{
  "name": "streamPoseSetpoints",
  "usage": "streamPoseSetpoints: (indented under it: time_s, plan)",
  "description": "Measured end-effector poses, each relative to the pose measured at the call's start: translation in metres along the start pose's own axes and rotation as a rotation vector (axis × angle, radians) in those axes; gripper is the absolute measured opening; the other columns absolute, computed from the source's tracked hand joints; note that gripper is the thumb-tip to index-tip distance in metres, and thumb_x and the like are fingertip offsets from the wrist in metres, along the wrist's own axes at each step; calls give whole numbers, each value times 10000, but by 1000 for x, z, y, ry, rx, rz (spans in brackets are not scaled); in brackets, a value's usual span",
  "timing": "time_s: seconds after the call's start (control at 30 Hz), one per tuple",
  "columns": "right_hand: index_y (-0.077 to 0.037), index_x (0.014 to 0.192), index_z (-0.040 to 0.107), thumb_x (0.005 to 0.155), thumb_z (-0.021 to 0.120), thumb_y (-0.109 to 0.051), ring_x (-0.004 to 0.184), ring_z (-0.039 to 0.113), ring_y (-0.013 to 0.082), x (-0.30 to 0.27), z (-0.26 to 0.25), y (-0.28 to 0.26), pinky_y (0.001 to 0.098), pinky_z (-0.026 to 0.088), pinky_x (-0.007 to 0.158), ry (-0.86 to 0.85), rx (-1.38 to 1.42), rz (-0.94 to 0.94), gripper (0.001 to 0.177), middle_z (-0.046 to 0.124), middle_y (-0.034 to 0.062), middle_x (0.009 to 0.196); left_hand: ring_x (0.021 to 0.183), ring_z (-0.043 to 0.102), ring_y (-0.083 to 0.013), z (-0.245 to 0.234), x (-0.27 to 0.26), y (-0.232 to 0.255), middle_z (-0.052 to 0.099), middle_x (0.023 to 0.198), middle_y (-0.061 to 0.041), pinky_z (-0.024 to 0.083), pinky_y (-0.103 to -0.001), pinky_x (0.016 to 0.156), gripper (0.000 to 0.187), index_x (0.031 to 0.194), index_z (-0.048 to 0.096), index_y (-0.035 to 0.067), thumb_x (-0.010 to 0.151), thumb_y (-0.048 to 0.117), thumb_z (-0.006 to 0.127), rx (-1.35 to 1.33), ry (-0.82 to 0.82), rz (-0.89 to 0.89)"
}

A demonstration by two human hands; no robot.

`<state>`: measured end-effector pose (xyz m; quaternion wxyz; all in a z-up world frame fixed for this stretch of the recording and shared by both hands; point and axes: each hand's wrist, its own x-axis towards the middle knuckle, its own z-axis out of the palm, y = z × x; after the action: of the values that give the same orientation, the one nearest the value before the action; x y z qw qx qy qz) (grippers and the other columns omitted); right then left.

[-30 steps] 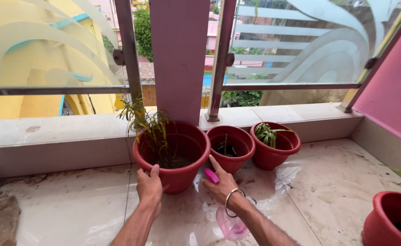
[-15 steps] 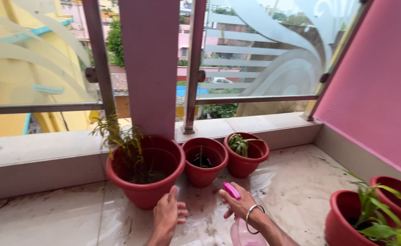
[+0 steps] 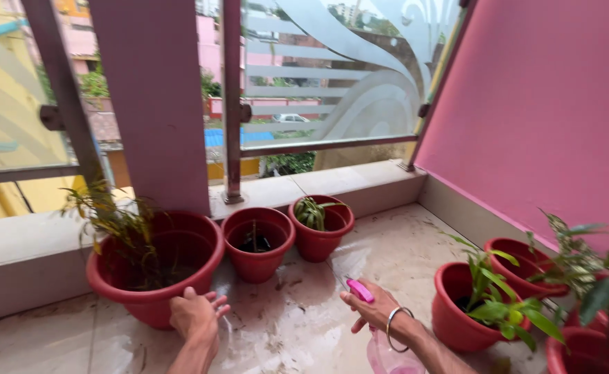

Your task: The person sprays water from a bottle onto various plants in red pots, moving between them to mist the leaves and soil. While spraying, they use their other hand to adjust the foliage and pick out fallen leaves from the pots.

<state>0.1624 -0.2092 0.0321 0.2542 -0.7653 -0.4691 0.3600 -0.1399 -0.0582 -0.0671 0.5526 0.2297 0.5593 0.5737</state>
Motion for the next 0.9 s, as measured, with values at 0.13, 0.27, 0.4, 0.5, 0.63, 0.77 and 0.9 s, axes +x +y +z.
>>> streamPoseSetpoints:
  time_s: [0.13, 0.27, 0.4, 0.5, 0.63, 0.77, 0.9]
  plan:
    - [14, 1216, 573, 960, 626, -519, 695, 796, 171, 8, -23, 47, 311, 537, 523, 33, -5, 28, 594, 618, 99, 952, 750, 736, -377, 12, -16, -21, 686, 979, -283, 620, -450, 570, 499, 1232, 468, -138, 1101, 329, 351, -8, -69, -89]
    - [-128, 1187, 556, 932, 639, -477, 676, 757, 181, -16, -46, 57, 323, 590, 522, 104, 52, 63, 441, 602, 74, 898, 695, 737, -343, 47, -56, -46, 724, 930, -246, 591, -415, 536, 467, 1191, 555, -50, 1059, 377, 419, 212, -336, -193]
    - [-177, 1112, 528, 909, 642, -446, 646, 745, 209, -63, -79, 48, 351, 577, 491, 157, 69, 107, 355, 608, 47, 887, 611, 723, -262, 101, -105, -80, 744, 866, -192, 562, -355, 484, 428, 1177, 618, 3, 1032, 380, 476, 332, -621, -141]
    - [-58, 1062, 506, 899, 679, -373, 637, 752, 226, -89, -110, 71, 360, 561, 475, 163, 53, 107, 395, 616, 66, 870, 569, 713, -223, 142, -162, -97, 748, 809, -153, 549, -342, 473, 371, 1143, 651, 21, 1023, 338, 500, 397, -789, -84]
    - [-85, 1052, 477, 847, 712, -199, 649, 748, 236, -136, -154, 110, 361, 568, 499, 192, 69, 142, 332, 628, 82, 857, 546, 699, -208, 184, -252, -107, 747, 763, -129, 551, -356, 490, 284, 1099, 669, 54, 1008, 289, 538, 500, -940, -25]
    - [-92, 1033, 523, 815, 664, -55, 675, 780, 221, -179, -195, 149, 335, 539, 536, 281, 93, 158, 263, 627, 67, 848, 637, 722, -264, 210, -328, -141, 746, 756, -128, 575, -411, 611, 226, 1037, 695, 59, 1001, 248, 576, 623, -1120, 425]
    - [-79, 1020, 529, 830, 623, -40, 676, 799, 221, -225, -220, 169, 343, 528, 530, 357, 244, 233, 215, 594, 58, 848, 1030, 651, -382, 199, -394, -129, 672, 1121, -177, 541, -499, 836, 273, 1204, 636, 94, 935, 128, 607, 714, -1323, 938]
